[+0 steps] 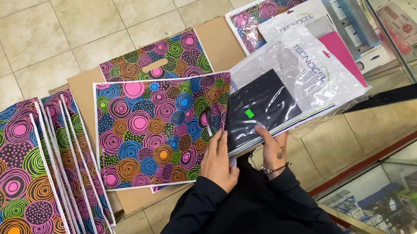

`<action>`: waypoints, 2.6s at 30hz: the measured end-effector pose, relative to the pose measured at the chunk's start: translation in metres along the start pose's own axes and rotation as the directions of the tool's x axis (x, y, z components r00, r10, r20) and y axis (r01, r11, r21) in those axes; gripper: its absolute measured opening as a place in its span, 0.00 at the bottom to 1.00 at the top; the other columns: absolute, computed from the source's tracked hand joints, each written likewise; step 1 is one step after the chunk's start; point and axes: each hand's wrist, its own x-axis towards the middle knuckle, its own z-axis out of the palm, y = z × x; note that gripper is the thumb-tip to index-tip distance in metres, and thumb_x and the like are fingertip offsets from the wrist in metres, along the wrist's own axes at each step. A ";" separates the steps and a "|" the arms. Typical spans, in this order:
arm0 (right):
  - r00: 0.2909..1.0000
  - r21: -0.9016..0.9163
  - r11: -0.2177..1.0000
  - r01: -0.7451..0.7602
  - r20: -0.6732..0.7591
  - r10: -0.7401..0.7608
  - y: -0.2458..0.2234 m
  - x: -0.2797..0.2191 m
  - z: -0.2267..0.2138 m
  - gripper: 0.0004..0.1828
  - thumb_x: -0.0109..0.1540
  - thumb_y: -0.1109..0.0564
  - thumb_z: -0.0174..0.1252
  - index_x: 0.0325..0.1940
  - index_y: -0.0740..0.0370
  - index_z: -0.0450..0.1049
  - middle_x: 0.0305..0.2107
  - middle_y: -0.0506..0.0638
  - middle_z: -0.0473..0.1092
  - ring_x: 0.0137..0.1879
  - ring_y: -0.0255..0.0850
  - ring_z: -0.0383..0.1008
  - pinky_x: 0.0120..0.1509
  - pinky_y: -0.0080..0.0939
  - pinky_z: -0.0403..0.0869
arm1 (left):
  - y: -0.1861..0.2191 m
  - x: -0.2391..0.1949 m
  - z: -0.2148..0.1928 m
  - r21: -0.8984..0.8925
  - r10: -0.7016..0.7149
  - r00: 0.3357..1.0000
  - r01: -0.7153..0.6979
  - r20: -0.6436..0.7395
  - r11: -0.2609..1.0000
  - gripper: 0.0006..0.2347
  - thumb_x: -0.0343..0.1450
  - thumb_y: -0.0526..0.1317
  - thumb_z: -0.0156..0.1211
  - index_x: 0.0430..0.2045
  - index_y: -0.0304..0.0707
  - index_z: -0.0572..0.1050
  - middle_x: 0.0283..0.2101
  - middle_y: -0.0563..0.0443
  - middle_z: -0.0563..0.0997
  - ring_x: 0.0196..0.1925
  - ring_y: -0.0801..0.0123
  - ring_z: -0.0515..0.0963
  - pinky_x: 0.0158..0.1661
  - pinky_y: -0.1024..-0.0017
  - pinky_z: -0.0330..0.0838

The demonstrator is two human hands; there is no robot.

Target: The person picks up electronics items in white protective sleeves and places them into decorative plastic gift bags, repeating the process for multiple items.

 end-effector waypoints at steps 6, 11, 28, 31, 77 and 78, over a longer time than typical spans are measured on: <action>0.988 0.029 0.995 -0.092 0.129 0.088 0.037 -0.036 0.018 0.36 0.64 0.51 0.64 0.73 0.64 0.62 0.62 0.59 0.65 0.63 0.44 0.65 0.71 0.52 0.65 | 0.013 0.007 -0.013 -0.098 0.053 0.998 -0.056 -0.035 0.994 0.39 0.65 0.40 0.56 0.74 0.35 0.47 0.72 0.32 0.54 0.67 0.27 0.64 0.60 0.39 0.68; 0.785 0.093 0.863 -0.497 0.472 0.401 0.093 -0.039 0.015 0.17 0.69 0.40 0.53 0.36 0.53 0.74 0.19 0.39 0.59 0.28 0.32 0.56 0.38 0.37 0.62 | 0.018 0.028 -0.045 -0.463 0.091 0.980 0.000 0.175 0.886 0.34 0.75 0.58 0.38 0.76 0.47 0.40 0.74 0.26 0.50 0.68 0.27 0.64 0.49 0.54 0.81; 0.803 -0.321 0.910 -0.264 0.449 0.392 0.026 -0.024 0.018 0.28 0.56 0.48 0.74 0.49 0.72 0.79 0.41 0.59 0.77 0.49 0.48 0.76 0.53 0.47 0.72 | -0.158 0.353 -0.081 0.361 0.039 0.912 -0.201 0.409 0.911 0.25 0.72 0.58 0.54 0.65 0.61 0.63 0.64 0.48 0.74 0.68 0.50 0.67 0.64 0.52 0.58; 0.810 -0.355 0.926 -0.131 0.500 0.307 0.007 -0.003 0.011 0.34 0.57 0.49 0.73 0.60 0.73 0.71 0.51 0.65 0.74 0.59 0.55 0.74 0.66 0.56 0.70 | -0.152 0.345 -0.142 -0.020 0.171 0.922 -0.175 0.347 0.984 0.17 0.67 0.51 0.70 0.47 0.50 0.78 0.45 0.53 0.80 0.49 0.60 0.77 0.53 0.63 0.71; -0.494 0.568 0.685 0.457 0.802 -0.336 -0.400 -0.085 0.132 0.12 0.46 0.65 0.73 0.27 0.69 0.75 0.21 0.60 0.79 0.21 0.41 0.83 0.30 0.36 0.80 | 0.090 -0.366 -0.094 -0.059 -0.013 0.261 -0.171 -0.965 0.983 0.04 0.61 0.40 0.69 0.20 0.41 0.80 0.24 0.47 0.86 0.22 0.63 0.87 0.29 0.67 0.82; -0.519 0.577 0.689 0.438 0.788 -0.330 -0.391 -0.108 0.139 0.12 0.46 0.65 0.73 0.27 0.69 0.75 0.21 0.60 0.79 0.21 0.41 0.83 0.30 0.36 0.80 | 0.042 -0.410 -0.080 -0.059 -0.021 0.237 -0.152 -0.971 0.987 0.04 0.61 0.40 0.69 0.20 0.41 0.80 0.24 0.47 0.86 0.22 0.63 0.87 0.29 0.67 0.82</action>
